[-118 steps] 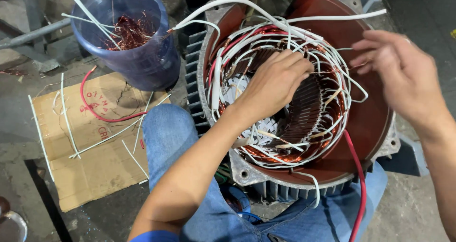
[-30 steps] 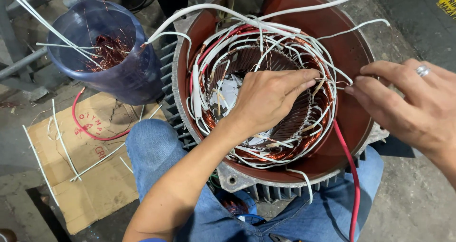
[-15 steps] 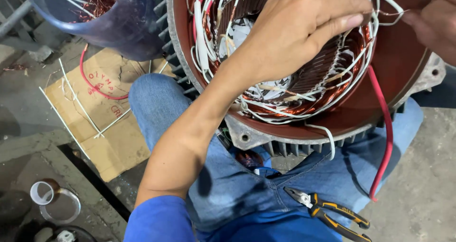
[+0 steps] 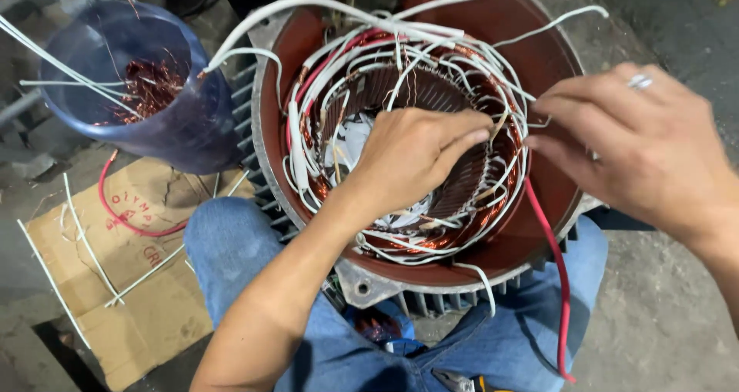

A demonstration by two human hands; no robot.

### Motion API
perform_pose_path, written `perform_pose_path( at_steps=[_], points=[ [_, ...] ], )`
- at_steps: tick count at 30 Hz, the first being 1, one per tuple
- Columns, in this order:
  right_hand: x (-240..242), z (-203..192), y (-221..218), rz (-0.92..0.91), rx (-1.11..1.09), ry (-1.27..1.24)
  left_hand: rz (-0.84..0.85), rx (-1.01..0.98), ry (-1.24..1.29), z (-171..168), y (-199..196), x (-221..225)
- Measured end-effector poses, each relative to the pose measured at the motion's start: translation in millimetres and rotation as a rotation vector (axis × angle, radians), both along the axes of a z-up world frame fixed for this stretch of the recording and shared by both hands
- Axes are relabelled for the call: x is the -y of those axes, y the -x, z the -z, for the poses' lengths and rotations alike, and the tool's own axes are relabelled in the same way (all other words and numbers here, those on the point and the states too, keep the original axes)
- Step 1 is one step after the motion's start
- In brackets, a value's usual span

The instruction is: Repairing the internal wiring of a large electric motor by stripping, twisting, and organizing wires

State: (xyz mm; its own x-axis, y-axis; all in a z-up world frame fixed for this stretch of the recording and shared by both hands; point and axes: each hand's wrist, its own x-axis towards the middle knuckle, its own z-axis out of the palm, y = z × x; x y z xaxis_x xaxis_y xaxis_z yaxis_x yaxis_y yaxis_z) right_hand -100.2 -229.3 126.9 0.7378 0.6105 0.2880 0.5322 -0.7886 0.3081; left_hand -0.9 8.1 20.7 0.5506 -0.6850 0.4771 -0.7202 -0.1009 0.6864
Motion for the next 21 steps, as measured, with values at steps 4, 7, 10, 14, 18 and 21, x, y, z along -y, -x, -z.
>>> perform_pose_path(
  at_steps=[4, 7, 10, 14, 18, 21],
  points=[
    [-17.5, 8.0, -2.6, 0.017, -0.124, -0.141, 0.033, 0.009, -0.012, -3.9, 3.5, -3.3],
    [-11.2, 14.0, -4.2, 0.044, -0.143, -0.061, 0.055, -0.054, -0.059, -5.1, 1.8, -4.4],
    [-2.6, 16.0, -2.4, 0.007, 0.031, 0.236, 0.064, -0.109, -0.094, -5.7, 1.0, -0.1],
    [16.5, 24.7, -14.1, -0.027, 0.133, 0.288, 0.056, -0.158, -0.117, -2.2, 6.7, 11.9],
    [12.6, 17.0, -19.8, -0.074, 0.004, 0.061, 0.020, -0.070, 0.003, -7.8, 14.3, 4.6],
    [-5.2, 12.4, -13.2, -0.063, -0.132, -0.120, -0.009, -0.041, 0.073, -5.6, 12.4, 1.9]
  ],
)
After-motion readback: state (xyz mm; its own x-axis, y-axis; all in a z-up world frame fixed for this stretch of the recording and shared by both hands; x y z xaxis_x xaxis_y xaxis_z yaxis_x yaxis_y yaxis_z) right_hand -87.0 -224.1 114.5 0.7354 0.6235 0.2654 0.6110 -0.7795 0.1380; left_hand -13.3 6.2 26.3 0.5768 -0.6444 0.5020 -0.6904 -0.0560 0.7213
